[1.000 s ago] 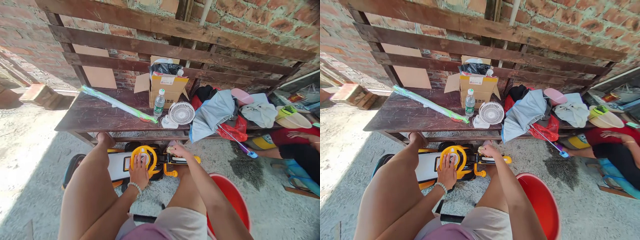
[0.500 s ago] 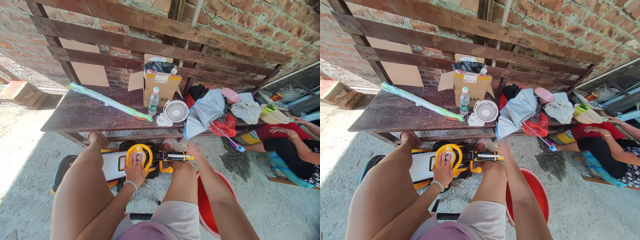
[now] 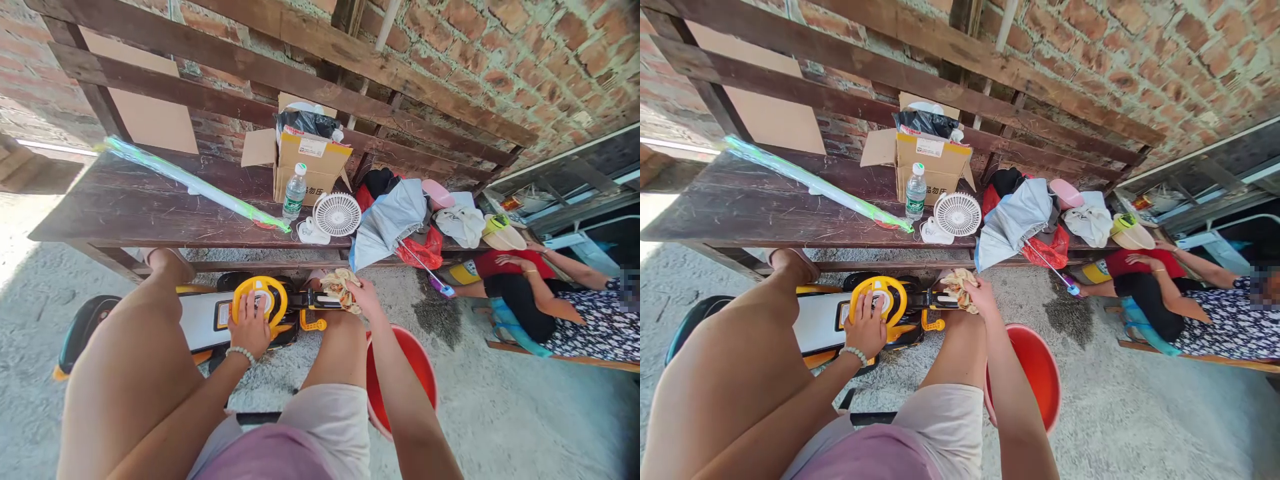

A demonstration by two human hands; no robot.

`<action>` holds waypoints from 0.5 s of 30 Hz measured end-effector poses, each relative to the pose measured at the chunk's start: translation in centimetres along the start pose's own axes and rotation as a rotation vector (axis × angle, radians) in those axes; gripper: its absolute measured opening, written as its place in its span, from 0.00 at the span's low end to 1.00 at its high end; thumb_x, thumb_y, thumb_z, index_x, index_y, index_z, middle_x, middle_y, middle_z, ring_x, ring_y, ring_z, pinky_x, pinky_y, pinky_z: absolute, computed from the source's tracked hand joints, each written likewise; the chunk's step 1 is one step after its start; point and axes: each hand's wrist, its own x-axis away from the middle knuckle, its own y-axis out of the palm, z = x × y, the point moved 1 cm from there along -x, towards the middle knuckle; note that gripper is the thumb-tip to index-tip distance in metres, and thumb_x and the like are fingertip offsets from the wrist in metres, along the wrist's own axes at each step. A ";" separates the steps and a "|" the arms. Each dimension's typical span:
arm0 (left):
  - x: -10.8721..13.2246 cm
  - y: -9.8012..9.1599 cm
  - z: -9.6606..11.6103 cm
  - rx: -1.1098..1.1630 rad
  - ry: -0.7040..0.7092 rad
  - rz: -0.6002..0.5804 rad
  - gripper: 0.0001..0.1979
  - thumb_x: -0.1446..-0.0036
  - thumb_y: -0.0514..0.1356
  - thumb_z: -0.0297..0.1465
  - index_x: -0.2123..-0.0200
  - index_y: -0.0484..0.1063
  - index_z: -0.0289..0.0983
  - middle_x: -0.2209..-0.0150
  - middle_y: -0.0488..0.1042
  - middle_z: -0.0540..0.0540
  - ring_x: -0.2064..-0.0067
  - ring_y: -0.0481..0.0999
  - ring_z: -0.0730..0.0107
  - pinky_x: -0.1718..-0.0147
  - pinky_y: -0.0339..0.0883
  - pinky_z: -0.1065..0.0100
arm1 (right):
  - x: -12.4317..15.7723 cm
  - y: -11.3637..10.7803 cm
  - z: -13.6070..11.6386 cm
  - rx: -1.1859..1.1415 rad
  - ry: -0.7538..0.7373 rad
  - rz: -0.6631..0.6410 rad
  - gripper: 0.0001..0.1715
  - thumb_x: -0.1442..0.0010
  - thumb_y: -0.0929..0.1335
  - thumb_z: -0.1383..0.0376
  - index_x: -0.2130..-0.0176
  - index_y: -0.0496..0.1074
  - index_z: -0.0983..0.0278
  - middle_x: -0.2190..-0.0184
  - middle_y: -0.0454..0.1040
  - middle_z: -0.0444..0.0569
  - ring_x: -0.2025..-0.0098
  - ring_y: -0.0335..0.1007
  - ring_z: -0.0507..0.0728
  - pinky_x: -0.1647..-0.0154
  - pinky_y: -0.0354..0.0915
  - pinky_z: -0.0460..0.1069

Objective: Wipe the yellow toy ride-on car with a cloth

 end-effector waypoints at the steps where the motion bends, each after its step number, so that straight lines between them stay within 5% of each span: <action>1: 0.0 0.0 0.1 0.006 0.002 -0.002 0.34 0.30 0.51 0.30 0.22 0.62 0.37 0.18 0.49 0.33 0.18 0.47 0.39 0.30 0.58 0.26 | 0.1 -1.8 0.3 -0.026 -0.010 0.084 0.30 0.54 0.79 0.46 0.57 0.82 0.61 0.63 0.86 0.49 0.61 0.84 0.62 0.59 0.77 0.53; 4: 0.0 -0.1 0.2 0.024 0.000 -0.005 0.35 0.31 0.53 0.29 0.22 0.62 0.37 0.18 0.49 0.33 0.18 0.48 0.38 0.29 0.58 0.26 | -0.2 -5.0 1.7 -0.098 0.045 0.232 0.26 0.52 0.78 0.47 0.59 0.80 0.60 0.67 0.85 0.49 0.63 0.84 0.62 0.61 0.78 0.53; 6: 0.1 -0.3 0.3 0.036 -0.007 -0.010 0.35 0.31 0.53 0.28 0.22 0.62 0.37 0.18 0.49 0.33 0.18 0.48 0.38 0.29 0.58 0.25 | -0.5 -4.4 2.9 0.024 0.063 0.245 0.20 0.49 0.76 0.51 0.61 0.79 0.60 0.68 0.83 0.49 0.64 0.83 0.62 0.61 0.78 0.54; 9: 0.2 -0.7 0.3 0.056 -0.013 -0.016 0.35 0.31 0.53 0.28 0.22 0.62 0.37 0.18 0.49 0.34 0.18 0.48 0.38 0.29 0.58 0.26 | -0.9 -0.7 4.3 0.346 -0.025 0.224 0.11 0.50 0.75 0.61 0.64 0.80 0.60 0.67 0.82 0.48 0.60 0.81 0.62 0.52 0.77 0.57; 12: 0.3 -0.9 0.3 0.064 -0.026 -0.006 0.35 0.30 0.54 0.29 0.22 0.61 0.39 0.18 0.49 0.35 0.18 0.48 0.39 0.28 0.58 0.28 | -0.9 3.3 5.0 0.463 -0.110 0.206 0.16 0.53 0.74 0.67 0.61 0.84 0.59 0.62 0.82 0.48 0.55 0.79 0.63 0.41 0.73 0.60; 15: 0.3 -0.7 0.1 0.056 -0.026 -0.007 0.35 0.29 0.54 0.31 0.21 0.61 0.39 0.18 0.49 0.34 0.18 0.48 0.39 0.29 0.58 0.28 | -0.1 6.2 5.6 0.548 -0.319 0.140 0.20 0.48 0.72 0.66 0.55 0.85 0.59 0.60 0.82 0.49 0.55 0.77 0.63 0.44 0.74 0.60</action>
